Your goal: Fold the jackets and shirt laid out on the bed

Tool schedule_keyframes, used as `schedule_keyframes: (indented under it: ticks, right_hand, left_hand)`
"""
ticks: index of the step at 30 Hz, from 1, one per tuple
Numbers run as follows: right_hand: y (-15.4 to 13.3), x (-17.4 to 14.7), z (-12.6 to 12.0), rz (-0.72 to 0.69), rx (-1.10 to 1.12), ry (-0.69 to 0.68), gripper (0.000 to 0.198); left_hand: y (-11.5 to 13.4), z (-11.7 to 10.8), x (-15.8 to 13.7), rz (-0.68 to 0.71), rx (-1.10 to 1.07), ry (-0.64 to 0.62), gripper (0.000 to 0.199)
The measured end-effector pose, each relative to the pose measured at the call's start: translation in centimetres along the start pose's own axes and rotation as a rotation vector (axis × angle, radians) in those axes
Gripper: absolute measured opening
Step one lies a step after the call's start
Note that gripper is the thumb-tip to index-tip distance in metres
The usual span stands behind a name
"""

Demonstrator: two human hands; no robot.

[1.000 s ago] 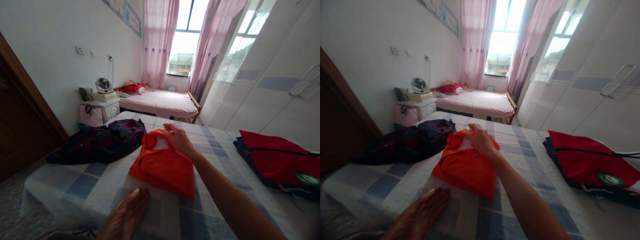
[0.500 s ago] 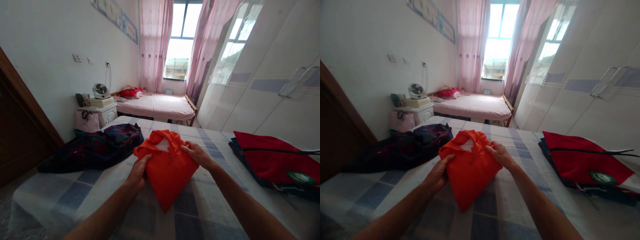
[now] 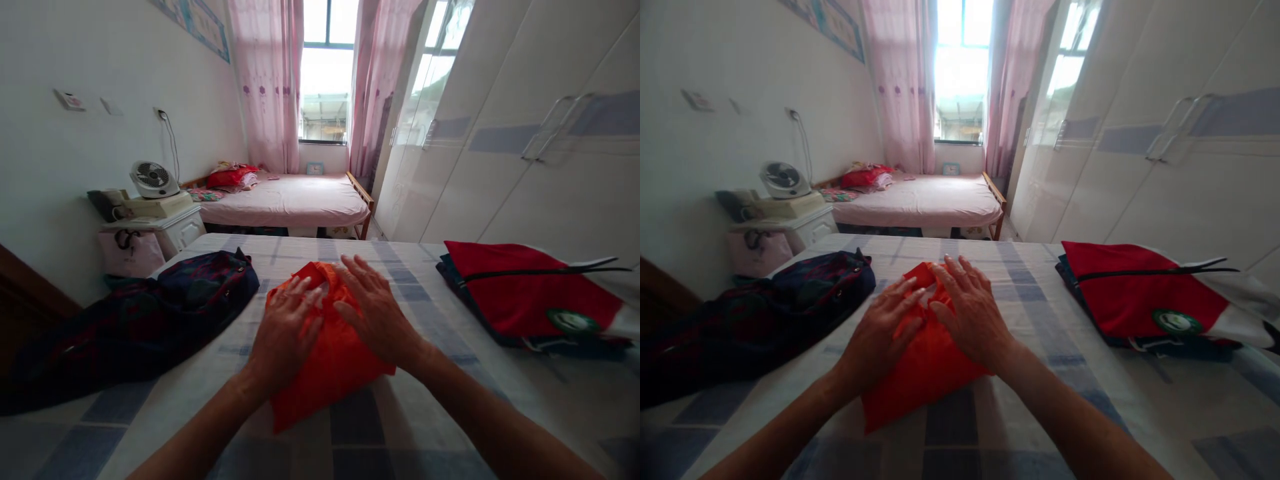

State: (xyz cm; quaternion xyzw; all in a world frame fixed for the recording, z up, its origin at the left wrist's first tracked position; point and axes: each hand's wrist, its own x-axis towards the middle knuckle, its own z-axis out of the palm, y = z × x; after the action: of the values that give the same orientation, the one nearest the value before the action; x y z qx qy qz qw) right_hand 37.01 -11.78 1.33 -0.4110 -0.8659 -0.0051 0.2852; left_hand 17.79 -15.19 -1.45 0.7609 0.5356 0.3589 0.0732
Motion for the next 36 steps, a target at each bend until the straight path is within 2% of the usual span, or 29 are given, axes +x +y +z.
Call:
schedule_keyframes:
  ticks: [1,3,5,8,14,19,22,25,27,30,33,36]
  right_hand:
    - [0.3,0.0,1.2,0.015,-0.009,-0.06,0.053]
    - [1.4,-0.5,3.8,0.119,0.011,-0.205,0.055]
    - [2.8,-1.2,6.0,0.223,0.054,-0.318,0.058]
    - [4.0,-1.9,7.3,0.266,0.089,-0.364,0.06]
    - [4.0,-1.9,6.9,0.261,0.1,-0.36,0.06]
    - [4.3,-2.1,7.5,0.241,0.088,-0.343,0.06]
    - [4.4,-2.2,7.8,0.243,0.093,-0.315,0.06]
    - [4.2,-2.3,7.8,0.236,0.076,-0.271,0.059]
    - [4.0,-2.4,7.7,0.22,0.048,-0.225,0.058]
    - [3.7,-2.4,7.4,0.181,0.014,-0.149,0.059]
    - [3.5,-2.5,7.2,0.143,0.005,-0.095,0.061]
    - [3.3,-2.4,7.0,0.126,-0.006,-0.05,0.067]
  left_hand:
    - [0.0,0.5,-0.4,0.041,0.046,-0.068,0.048]
    - [-0.5,1.9,-1.0,0.029,0.068,-0.159,0.048]
    - [-1.5,3.0,-1.4,-0.016,0.053,-0.193,0.048]
    - [-2.6,3.8,-1.6,-0.043,0.015,-0.188,0.048]
    - [-2.5,3.6,-1.6,-0.092,-0.102,-0.172,0.05]
    - [-2.5,3.3,-1.5,-0.118,-0.138,-0.161,0.047]
    - [-2.9,2.2,-0.8,-0.144,-0.149,-0.001,0.042]
    - [-3.9,0.5,1.2,-0.21,-0.074,0.172,0.04]
    - [-4.8,-0.4,3.1,-0.308,-0.088,0.142,0.041]
    - [-5.7,-1.2,6.1,-0.407,-0.209,-0.038,0.041]
    - [-5.6,-1.5,7.9,-0.389,-0.274,-0.158,0.034]
    - [-5.1,-1.9,8.2,-0.361,-0.281,-0.13,0.03]
